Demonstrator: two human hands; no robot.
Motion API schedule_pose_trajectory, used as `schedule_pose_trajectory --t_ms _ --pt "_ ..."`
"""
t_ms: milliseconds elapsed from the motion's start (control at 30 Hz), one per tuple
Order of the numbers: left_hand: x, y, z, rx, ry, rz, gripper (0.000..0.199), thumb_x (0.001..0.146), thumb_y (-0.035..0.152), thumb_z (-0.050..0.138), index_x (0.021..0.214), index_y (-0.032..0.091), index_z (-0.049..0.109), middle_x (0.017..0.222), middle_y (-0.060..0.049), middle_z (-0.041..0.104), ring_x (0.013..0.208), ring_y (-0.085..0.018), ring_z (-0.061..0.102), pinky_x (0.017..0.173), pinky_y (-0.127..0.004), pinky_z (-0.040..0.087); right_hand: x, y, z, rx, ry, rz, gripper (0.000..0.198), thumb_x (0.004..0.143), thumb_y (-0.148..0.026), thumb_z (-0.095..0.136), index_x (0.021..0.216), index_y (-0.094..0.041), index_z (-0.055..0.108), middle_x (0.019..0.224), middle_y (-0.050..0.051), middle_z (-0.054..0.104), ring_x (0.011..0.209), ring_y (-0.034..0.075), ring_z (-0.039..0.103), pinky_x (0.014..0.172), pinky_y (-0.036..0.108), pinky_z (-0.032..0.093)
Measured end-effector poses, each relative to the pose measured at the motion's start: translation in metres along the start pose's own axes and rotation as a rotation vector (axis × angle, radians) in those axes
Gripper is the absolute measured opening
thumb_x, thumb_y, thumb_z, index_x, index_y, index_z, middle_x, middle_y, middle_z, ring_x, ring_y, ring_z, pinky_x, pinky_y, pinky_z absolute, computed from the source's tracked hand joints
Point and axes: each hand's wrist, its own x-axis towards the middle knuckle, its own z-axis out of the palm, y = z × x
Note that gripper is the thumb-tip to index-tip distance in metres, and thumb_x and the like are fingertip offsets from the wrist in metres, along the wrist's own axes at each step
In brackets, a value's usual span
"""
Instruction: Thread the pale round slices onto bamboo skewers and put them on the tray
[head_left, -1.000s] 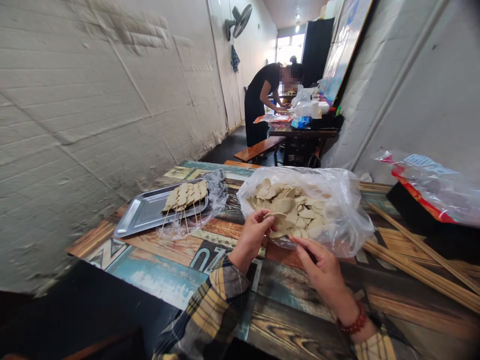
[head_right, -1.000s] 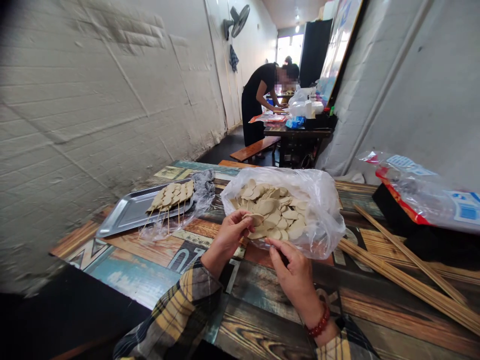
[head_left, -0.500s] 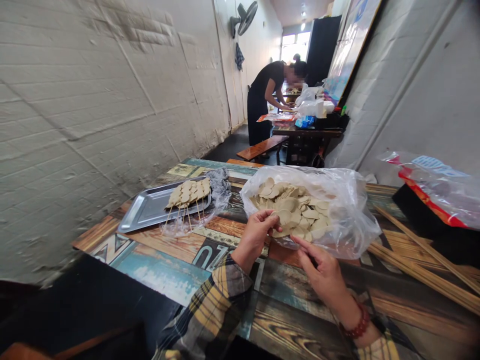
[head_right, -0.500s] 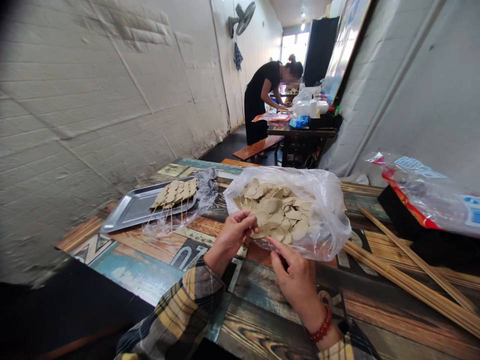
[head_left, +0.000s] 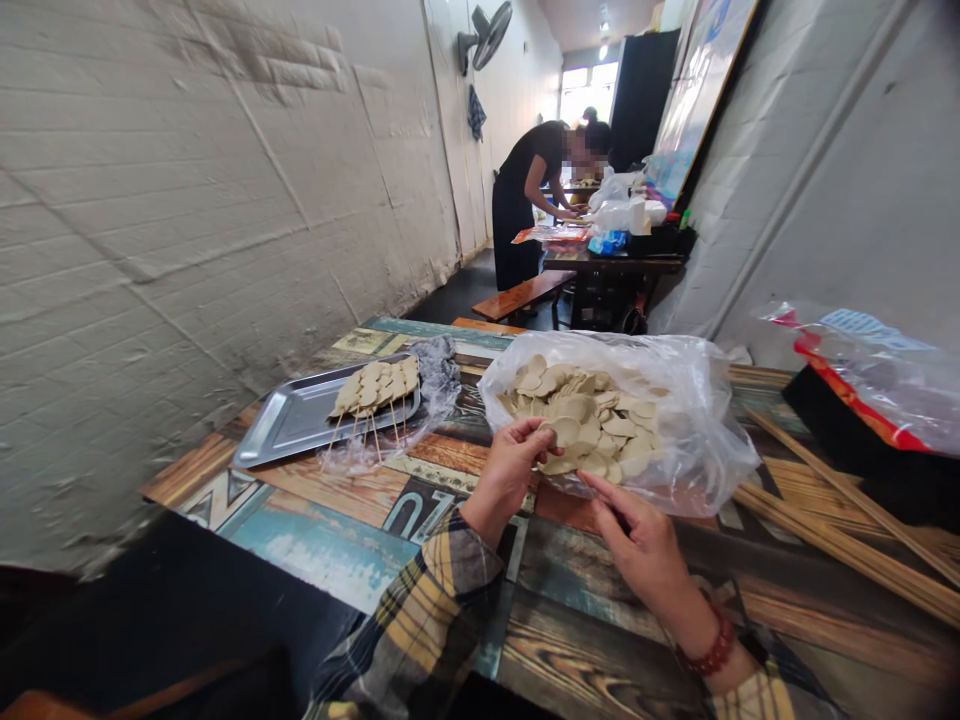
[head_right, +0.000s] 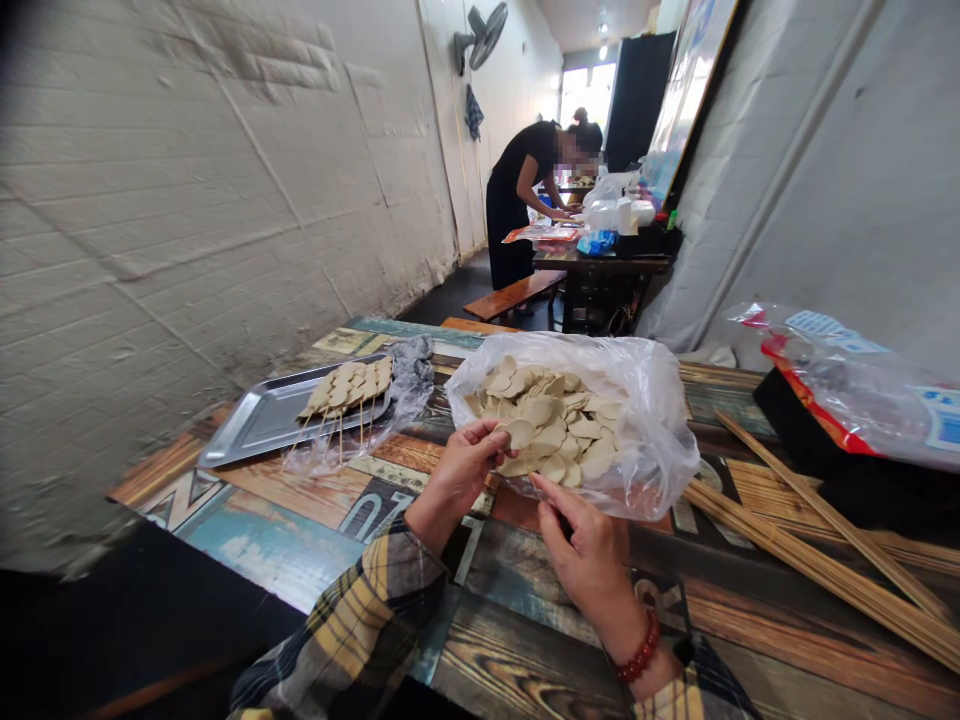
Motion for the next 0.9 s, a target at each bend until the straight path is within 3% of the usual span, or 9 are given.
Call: schedule_pose_trajectory --t_ms 600,900 --pt "-0.0008 -0.0007 0.0014 0.134 0.018 0.068 0.017 0.062 0.024 0.075 0.074 0.014 0.069 0.06 -0.001 0.065 0.056 -0.01 0.055 0.054 -0.021 0.034 0.003 0.0028 0.0004 -0.03 -0.036 0.064 0.036 0.086 -0.027 0.047 0.112 -0.019 0.07 0.109 0.008 0.073 0.096 0.023 0.07 0.086 0.038 0.056" --pt "-0.0066 0.0021 0.0062 0.169 -0.058 0.05 0.02 0.064 0.029 0.075 0.074 0.013 0.067 0.06 0.0 0.064 0.056 -0.01 0.054 0.057 -0.021 0.037 0.0044 0.0045 0.0026 -0.064 -0.006 0.037 0.036 0.086 -0.026 0.046 0.111 -0.019 0.071 0.105 0.008 0.074 0.093 0.022 0.07 0.086 0.037 0.056"
